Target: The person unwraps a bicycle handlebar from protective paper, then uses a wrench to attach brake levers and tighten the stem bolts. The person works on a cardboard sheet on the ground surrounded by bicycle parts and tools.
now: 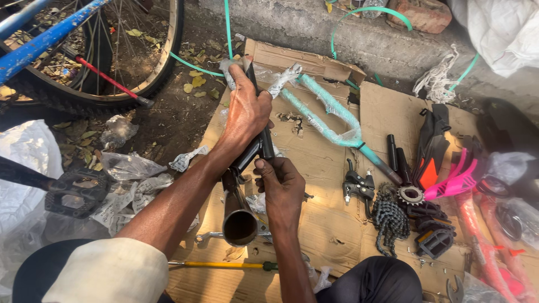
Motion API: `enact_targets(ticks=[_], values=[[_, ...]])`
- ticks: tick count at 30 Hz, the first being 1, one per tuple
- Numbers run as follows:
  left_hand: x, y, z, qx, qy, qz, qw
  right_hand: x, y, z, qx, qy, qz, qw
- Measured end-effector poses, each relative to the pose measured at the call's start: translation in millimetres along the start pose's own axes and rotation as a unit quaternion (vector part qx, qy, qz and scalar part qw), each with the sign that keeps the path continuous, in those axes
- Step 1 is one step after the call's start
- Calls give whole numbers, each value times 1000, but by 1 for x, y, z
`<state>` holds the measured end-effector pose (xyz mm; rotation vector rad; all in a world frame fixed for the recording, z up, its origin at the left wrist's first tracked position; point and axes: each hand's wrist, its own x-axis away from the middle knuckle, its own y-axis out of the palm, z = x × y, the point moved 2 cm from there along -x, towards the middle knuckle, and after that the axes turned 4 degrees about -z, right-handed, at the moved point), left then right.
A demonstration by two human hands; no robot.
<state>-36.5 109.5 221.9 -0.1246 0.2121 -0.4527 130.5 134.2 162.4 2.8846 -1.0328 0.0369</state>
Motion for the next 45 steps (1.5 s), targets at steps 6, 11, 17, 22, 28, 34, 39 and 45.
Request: enact_targets(ticks=[6,11,17,22,28,34,39,45], values=[[-9,-5,-20,-66,52,39,996,4,-2,-6,63,-38,14,997],[-15,-14,-29,-210,235,124,941,10,1,-8,202,-135,35,969],[-3,-17,-8,-156,199,97,963,15,10,-11,288,-254,66,921],[9,-16,4,8,-92,4,996,22,14,-13,239,-258,102,931],[-3,-15,-12,-145,167,81,972,15,12,-12,219,-118,80,965],[-10,-9,-31,-143,144,93,975,15,14,-11,286,-279,94,912],[-11,-3,-33,-139,128,86,978,12,14,4,327,-230,103,911],[-11,2,-30,-182,192,113,958,-6,2,35,-315,127,-70,938]])
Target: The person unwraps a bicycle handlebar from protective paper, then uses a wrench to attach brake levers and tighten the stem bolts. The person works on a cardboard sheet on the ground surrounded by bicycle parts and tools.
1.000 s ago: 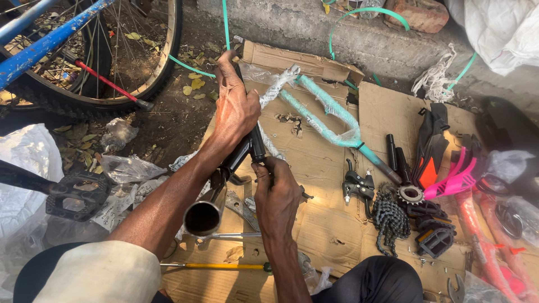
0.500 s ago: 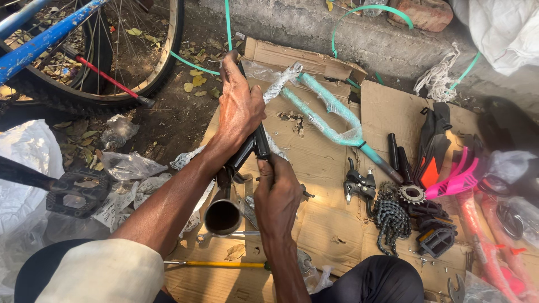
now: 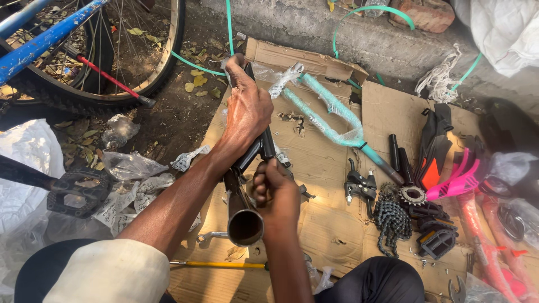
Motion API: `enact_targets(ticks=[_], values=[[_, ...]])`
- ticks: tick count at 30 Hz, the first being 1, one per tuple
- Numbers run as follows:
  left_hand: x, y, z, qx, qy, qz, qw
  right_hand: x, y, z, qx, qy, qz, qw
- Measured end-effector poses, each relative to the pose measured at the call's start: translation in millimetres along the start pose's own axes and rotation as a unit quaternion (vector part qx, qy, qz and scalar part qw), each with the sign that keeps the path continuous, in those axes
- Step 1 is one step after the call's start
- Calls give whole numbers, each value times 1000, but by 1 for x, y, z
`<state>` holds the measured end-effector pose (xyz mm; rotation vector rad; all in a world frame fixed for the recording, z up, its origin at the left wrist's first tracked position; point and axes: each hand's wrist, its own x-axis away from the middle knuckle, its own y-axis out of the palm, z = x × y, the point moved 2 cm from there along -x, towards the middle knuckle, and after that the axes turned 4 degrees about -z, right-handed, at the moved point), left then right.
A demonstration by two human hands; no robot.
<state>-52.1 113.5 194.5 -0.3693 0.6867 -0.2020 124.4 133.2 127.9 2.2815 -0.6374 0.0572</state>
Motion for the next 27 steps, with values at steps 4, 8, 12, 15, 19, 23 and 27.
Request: enact_targets(ticks=[4,8,12,15,19,23,27], values=[[-4,-5,8,23,-109,-73,991,1,1,-3,-233,108,-121,959],[-10,-10,13,97,-205,-83,970,20,12,-17,303,-90,69,946],[-17,-1,9,124,-218,-92,964,53,35,-31,394,-234,-21,888],[-22,18,10,151,-203,-113,961,64,48,-37,434,-361,-121,817],[-22,32,4,180,-238,-235,925,47,44,-41,481,-346,-52,804],[11,12,-13,245,-162,-304,906,17,24,-60,379,-286,27,880],[70,12,-25,72,-188,-395,896,-18,7,-87,308,-221,20,925]])
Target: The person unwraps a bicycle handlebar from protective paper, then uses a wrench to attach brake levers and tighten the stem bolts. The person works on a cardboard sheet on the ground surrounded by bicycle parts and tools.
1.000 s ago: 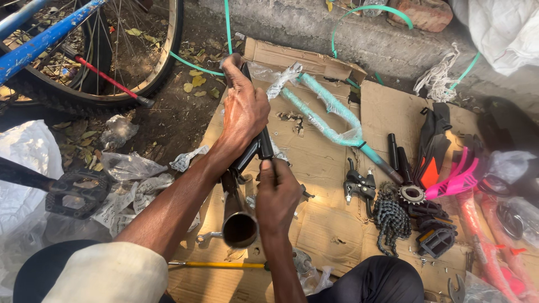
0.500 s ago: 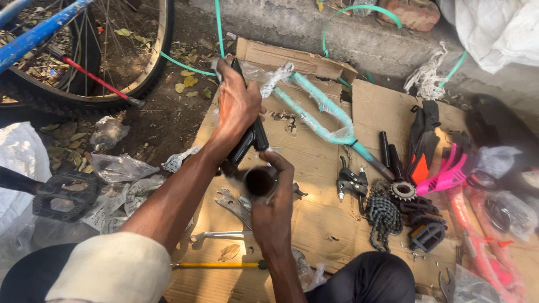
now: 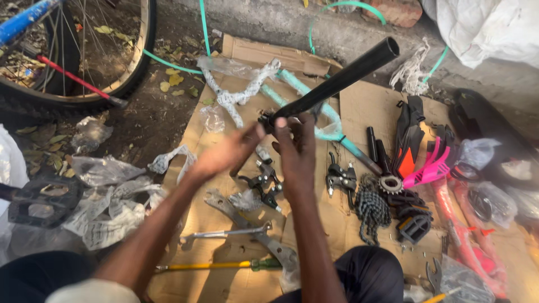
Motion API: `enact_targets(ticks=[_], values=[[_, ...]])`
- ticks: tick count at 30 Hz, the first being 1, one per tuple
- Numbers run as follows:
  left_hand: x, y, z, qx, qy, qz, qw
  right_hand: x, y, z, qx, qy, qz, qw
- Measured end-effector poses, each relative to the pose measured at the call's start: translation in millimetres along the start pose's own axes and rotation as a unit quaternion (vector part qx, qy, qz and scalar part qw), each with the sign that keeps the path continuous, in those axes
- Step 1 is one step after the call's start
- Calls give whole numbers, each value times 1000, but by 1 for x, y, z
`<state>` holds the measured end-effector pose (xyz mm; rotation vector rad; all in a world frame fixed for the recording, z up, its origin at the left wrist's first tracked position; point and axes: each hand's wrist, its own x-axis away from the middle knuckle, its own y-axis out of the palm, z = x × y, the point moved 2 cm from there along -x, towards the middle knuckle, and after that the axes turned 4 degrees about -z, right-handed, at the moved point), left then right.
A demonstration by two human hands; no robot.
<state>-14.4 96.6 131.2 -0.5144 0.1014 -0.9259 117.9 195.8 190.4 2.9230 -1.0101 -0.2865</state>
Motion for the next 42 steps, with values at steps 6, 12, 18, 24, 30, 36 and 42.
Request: enact_targets(ticks=[6,12,18,24,30,36,42], values=[[-3,29,12,-19,233,256,938,1,-17,-9,41,-91,-27,995],[14,-21,33,-336,267,226,874,61,-60,-30,490,-326,241,772],[48,-33,69,-383,315,116,861,58,-81,-3,541,5,-127,832],[64,-31,87,-287,338,340,830,54,-80,39,388,103,-1,916],[109,-51,12,-231,191,280,912,-10,-82,74,399,66,158,901],[132,-39,-91,-40,-20,292,955,-97,-94,123,523,90,156,833],[103,-37,-135,86,-196,267,940,-108,-87,178,677,-113,120,717]])
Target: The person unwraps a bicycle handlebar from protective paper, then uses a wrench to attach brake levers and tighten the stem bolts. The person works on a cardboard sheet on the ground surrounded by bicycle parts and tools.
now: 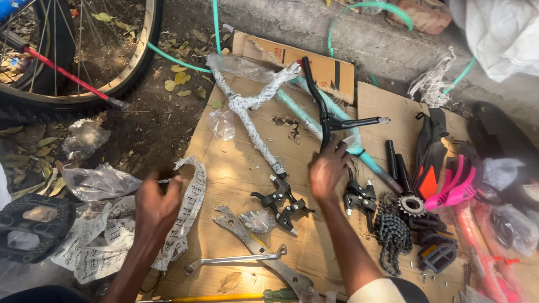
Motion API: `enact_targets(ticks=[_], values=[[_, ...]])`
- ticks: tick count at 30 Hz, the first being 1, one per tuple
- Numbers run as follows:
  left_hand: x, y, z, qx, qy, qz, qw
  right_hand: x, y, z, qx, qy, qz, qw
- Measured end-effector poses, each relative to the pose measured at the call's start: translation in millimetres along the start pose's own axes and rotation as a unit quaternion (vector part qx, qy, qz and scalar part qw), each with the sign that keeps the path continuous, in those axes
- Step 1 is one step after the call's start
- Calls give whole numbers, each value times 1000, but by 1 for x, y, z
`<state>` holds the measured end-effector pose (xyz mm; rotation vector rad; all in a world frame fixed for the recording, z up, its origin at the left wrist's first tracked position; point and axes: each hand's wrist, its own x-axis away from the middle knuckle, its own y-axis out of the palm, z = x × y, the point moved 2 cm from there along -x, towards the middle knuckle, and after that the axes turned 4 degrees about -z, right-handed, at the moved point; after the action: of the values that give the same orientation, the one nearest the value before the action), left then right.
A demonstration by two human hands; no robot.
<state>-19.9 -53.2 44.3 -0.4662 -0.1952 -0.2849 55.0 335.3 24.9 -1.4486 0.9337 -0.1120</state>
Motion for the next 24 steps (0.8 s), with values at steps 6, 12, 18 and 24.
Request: enact_targets(ticks=[6,12,18,24], values=[[-2,6,-10,-439,26,-89,894,23,35,-65,-129,-135,-206,961],[11,-52,-47,-556,-30,4,831,-1,30,-101,-144,-163,-278,935],[6,-46,-21,-525,-2,53,849,-39,-66,-115,-244,72,-404,879],[22,-17,42,-276,317,181,889,-13,-194,-80,-466,103,-342,810]])
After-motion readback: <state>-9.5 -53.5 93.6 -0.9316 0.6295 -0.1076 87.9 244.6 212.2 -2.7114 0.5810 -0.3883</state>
